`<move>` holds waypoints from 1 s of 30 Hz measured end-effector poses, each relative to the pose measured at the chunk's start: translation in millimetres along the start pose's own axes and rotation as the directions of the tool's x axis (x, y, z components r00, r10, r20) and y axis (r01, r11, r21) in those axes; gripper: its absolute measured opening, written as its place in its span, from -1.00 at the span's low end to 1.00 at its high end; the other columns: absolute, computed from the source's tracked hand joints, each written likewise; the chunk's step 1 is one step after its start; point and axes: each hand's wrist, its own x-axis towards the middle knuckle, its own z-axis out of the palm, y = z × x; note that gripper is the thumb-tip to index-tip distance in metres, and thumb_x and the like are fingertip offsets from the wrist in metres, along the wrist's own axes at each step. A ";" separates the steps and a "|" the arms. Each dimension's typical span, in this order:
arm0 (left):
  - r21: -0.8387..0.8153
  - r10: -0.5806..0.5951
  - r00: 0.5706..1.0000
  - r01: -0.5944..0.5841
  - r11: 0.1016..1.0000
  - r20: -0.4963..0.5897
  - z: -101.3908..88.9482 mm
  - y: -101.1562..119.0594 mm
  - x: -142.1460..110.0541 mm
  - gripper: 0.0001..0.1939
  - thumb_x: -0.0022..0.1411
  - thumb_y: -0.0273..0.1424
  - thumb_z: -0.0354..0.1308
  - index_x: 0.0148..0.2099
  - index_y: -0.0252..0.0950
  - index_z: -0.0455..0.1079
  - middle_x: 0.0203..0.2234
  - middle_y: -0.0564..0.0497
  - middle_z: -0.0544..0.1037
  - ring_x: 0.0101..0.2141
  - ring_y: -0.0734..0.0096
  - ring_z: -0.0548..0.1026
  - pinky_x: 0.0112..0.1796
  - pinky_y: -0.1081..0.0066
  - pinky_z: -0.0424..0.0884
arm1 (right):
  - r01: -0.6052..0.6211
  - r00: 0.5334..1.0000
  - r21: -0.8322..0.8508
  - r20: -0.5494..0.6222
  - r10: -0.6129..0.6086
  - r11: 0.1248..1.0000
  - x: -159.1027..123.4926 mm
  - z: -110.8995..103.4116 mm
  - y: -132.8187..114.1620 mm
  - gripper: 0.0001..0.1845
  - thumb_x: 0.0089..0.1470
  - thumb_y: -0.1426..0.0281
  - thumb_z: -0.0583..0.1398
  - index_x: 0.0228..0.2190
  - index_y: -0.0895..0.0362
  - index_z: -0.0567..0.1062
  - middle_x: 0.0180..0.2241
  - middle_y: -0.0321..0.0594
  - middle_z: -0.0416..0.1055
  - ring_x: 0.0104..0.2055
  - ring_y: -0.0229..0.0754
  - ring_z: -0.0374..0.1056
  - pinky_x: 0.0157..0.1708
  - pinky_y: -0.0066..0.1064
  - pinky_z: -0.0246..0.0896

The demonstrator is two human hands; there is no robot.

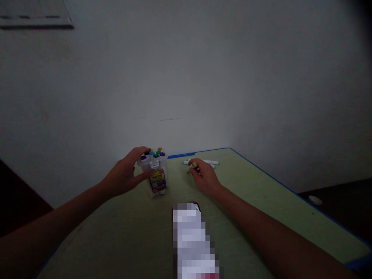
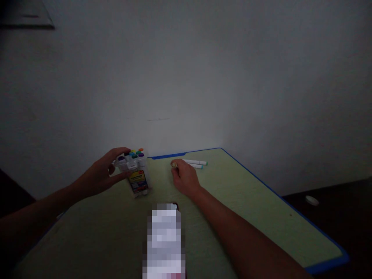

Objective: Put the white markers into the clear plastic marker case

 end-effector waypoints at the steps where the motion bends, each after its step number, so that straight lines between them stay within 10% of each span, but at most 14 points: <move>1: 0.012 0.015 0.999 -0.016 1.000 0.030 -3.9 -0.4 1.9 -0.46 0.16 -0.23 0.11 0.15 -0.21 0.09 0.05 -0.16 0.30 -0.17 0.27 0.40 -0.39 0.43 0.40 | -0.002 1.000 -0.007 -0.004 0.002 1.000 0.1 -0.3 -0.6 -0.83 -0.04 0.46 0.06 -0.34 0.14 0.40 -0.46 -0.23 0.36 -0.48 -0.21 0.22 -0.48 -0.43 0.07; 10: -0.081 -0.040 0.998 0.036 0.996 -0.055 6.7 5.3 8.6 -0.50 0.17 -0.13 0.08 0.08 -0.29 0.18 0.02 -0.18 0.31 -0.05 0.16 0.36 -0.25 0.29 0.43 | -0.003 1.000 -0.002 -0.019 0.003 1.000 0.1 0.6 3.8 -0.82 -0.04 0.45 0.06 -0.34 0.15 0.41 -0.46 -0.22 0.35 -0.48 -0.20 0.22 -0.46 -0.42 0.07; 20: -0.133 -0.131 0.925 0.089 0.987 -0.356 39.5 15.7 -8.3 -0.50 0.11 -0.27 0.15 0.08 -0.28 0.15 0.08 -0.19 0.26 -0.12 0.22 0.38 -0.53 0.50 0.32 | -0.035 0.999 -0.012 0.031 0.035 0.999 -1.3 -3.8 1.2 -0.80 0.01 0.39 0.04 -0.30 0.15 0.39 -0.52 -0.28 0.28 -0.53 -0.25 0.15 -0.51 -0.45 0.04; 30: -0.149 -0.115 0.917 0.062 0.987 -0.382 41.5 21.8 -14.4 -0.47 0.13 -0.34 0.12 0.13 -0.26 0.10 0.11 -0.19 0.23 -0.10 0.24 0.37 -0.52 0.52 0.33 | -0.096 0.994 0.016 0.053 0.095 0.995 -1.8 -7.4 -2.4 -0.80 0.00 0.35 0.06 -0.31 0.15 0.39 -0.60 -0.37 0.21 -0.63 -0.31 0.06 -0.58 -0.47 -0.09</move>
